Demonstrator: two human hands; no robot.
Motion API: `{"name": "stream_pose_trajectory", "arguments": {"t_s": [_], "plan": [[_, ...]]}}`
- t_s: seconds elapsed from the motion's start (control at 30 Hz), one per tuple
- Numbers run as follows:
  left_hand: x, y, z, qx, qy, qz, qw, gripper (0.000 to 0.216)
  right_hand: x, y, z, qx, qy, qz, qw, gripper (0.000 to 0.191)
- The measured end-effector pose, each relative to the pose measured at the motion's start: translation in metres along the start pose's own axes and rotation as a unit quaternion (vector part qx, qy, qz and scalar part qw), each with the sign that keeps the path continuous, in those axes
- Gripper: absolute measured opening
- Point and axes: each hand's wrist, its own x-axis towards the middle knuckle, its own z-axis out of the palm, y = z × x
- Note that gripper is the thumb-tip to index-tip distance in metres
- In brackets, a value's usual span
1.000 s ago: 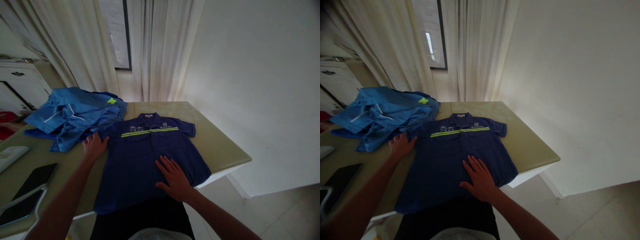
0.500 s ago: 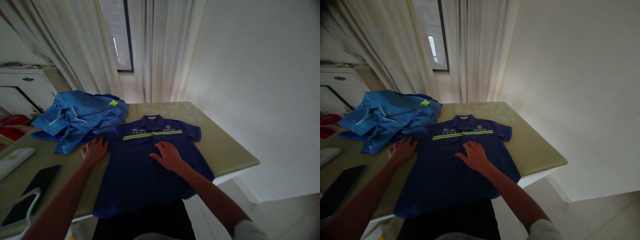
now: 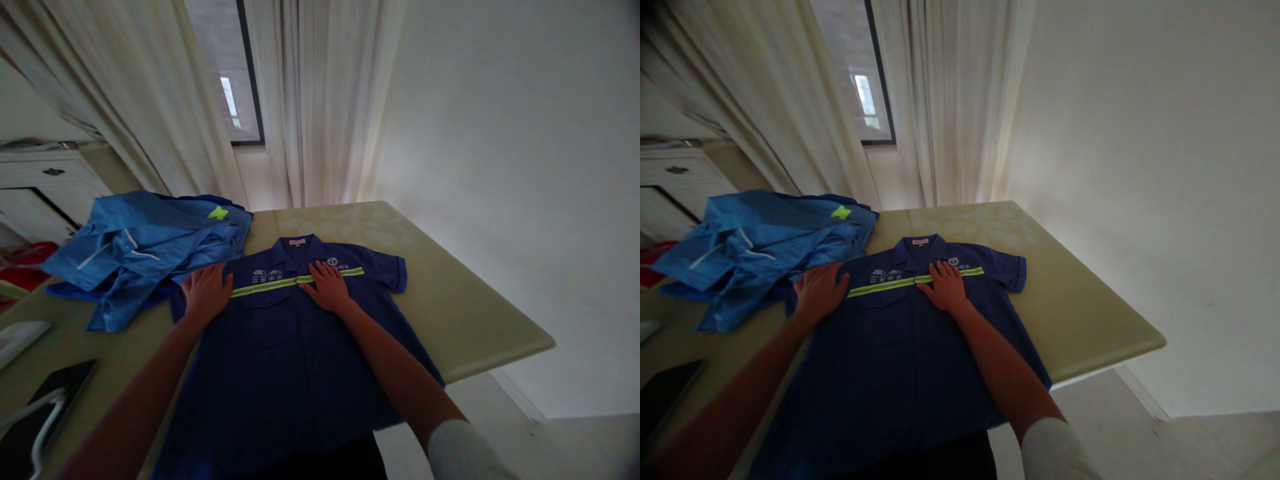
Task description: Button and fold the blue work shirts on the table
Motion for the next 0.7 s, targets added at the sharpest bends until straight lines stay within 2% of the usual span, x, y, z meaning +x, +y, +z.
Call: {"name": "stream_pose_trajectory", "arguments": {"t_s": [0.1,0.17,0.23,0.3,0.37,0.43,0.5,0.57,0.63,0.7], "plan": [[0.042,0.052,0.022,-0.054,-0.046,0.088,0.994,0.056,0.0,0.0,-0.003,0.004,0.011,-0.015,1.0,0.075],[0.069,0.081,0.04,-0.094,-0.08,0.116,0.986,0.054,0.001,0.001,-0.003,0.01,0.018,-0.022,1.0,0.074],[0.092,0.102,0.056,-0.123,-0.107,0.093,0.982,0.054,0.001,0.002,-0.002,0.017,0.027,-0.028,0.999,0.075],[0.11,0.114,0.068,-0.145,-0.117,0.041,0.982,0.055,0.002,0.003,0.0,0.022,0.034,-0.031,0.999,0.076],[0.123,0.118,0.073,-0.174,-0.121,-0.001,0.977,0.061,0.002,0.004,0.002,0.025,0.037,-0.031,0.998,0.074],[0.132,0.117,0.071,-0.223,-0.13,-0.008,0.966,0.067,0.004,0.003,0.003,0.031,0.039,-0.029,0.998,0.073],[0.131,0.114,0.063,-0.267,-0.139,0.022,0.953,0.062,0.006,0.003,0.003,0.046,0.042,-0.022,0.998,0.074],[0.12,0.108,0.053,-0.279,-0.128,0.082,0.948,0.047,0.009,0.004,0.002,0.067,0.052,-0.006,0.996,0.078],[0.096,0.101,0.043,-0.265,-0.101,0.152,0.947,0.035,0.012,0.008,-0.002,0.082,0.082,0.028,0.993,0.087],[0.065,0.092,0.036,-0.237,-0.087,0.213,0.944,0.031,0.014,0.013,-0.007,0.08,0.121,0.061,0.988,0.093]]}}
